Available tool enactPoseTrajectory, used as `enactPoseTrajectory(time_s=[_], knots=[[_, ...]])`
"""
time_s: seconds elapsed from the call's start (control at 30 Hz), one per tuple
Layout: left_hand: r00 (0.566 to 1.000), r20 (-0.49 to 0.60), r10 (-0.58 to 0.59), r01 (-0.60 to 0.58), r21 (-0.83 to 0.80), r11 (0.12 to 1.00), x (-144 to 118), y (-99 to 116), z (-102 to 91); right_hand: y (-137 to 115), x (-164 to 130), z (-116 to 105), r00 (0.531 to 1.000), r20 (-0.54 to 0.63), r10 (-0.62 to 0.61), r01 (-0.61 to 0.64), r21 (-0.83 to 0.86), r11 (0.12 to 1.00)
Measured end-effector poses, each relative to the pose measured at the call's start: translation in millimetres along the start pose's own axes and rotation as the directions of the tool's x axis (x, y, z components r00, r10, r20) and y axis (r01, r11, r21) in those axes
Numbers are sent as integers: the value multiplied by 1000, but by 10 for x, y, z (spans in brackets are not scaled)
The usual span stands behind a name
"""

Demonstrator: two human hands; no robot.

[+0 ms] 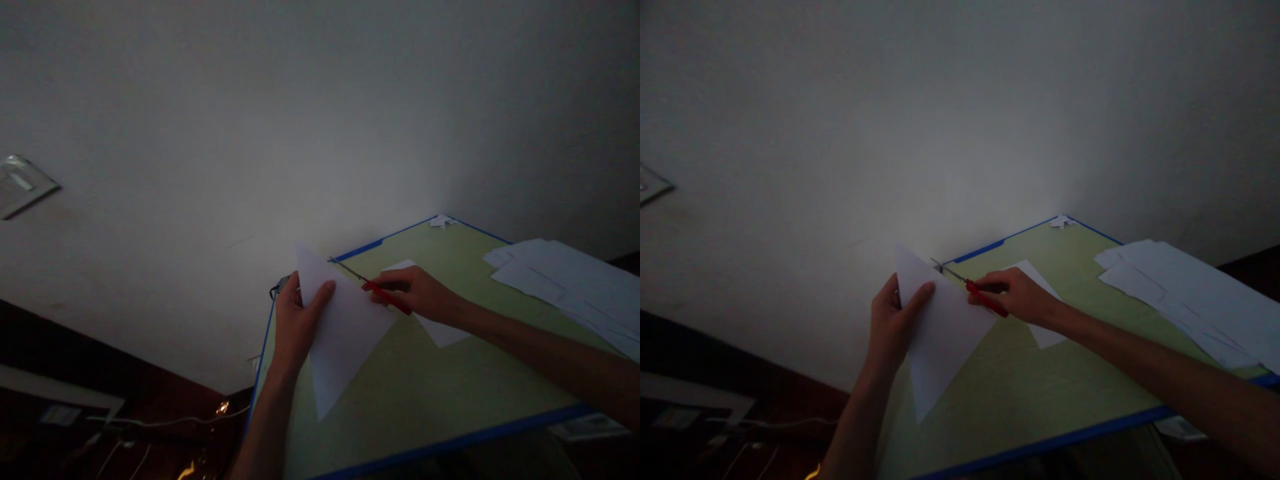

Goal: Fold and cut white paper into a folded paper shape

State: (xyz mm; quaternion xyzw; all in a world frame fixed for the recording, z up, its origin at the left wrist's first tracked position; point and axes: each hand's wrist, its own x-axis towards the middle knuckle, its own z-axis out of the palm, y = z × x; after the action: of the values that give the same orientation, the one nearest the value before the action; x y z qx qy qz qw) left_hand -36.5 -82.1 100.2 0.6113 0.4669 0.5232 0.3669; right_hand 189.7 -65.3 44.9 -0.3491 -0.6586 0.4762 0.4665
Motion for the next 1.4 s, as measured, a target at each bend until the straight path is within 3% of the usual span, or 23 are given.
enactPoseTrajectory(time_s=[0.13,0.77,0.93,1.1,1.4], knots=[[1000,-15,14,-14,1,1000,6,-2,-1,-38,-17,-28,999,-33,-1,1,-9,1000],[999,-10,32,-32,-28,999,14,4,-4,-65,-55,-78,995,86,-52,59,-84,995],[999,-11,31,-31,-11,999,13,-2,4,-23,-43,-52,992,108,-63,66,-24,998],[1000,5,24,-24,18,1000,16,-11,3,21,-44,-40,987,159,-9,-5,84,996],[1000,11,20,-20,21,1000,13,-8,15,49,-53,-49,983,185,-4,-6,55,998]])
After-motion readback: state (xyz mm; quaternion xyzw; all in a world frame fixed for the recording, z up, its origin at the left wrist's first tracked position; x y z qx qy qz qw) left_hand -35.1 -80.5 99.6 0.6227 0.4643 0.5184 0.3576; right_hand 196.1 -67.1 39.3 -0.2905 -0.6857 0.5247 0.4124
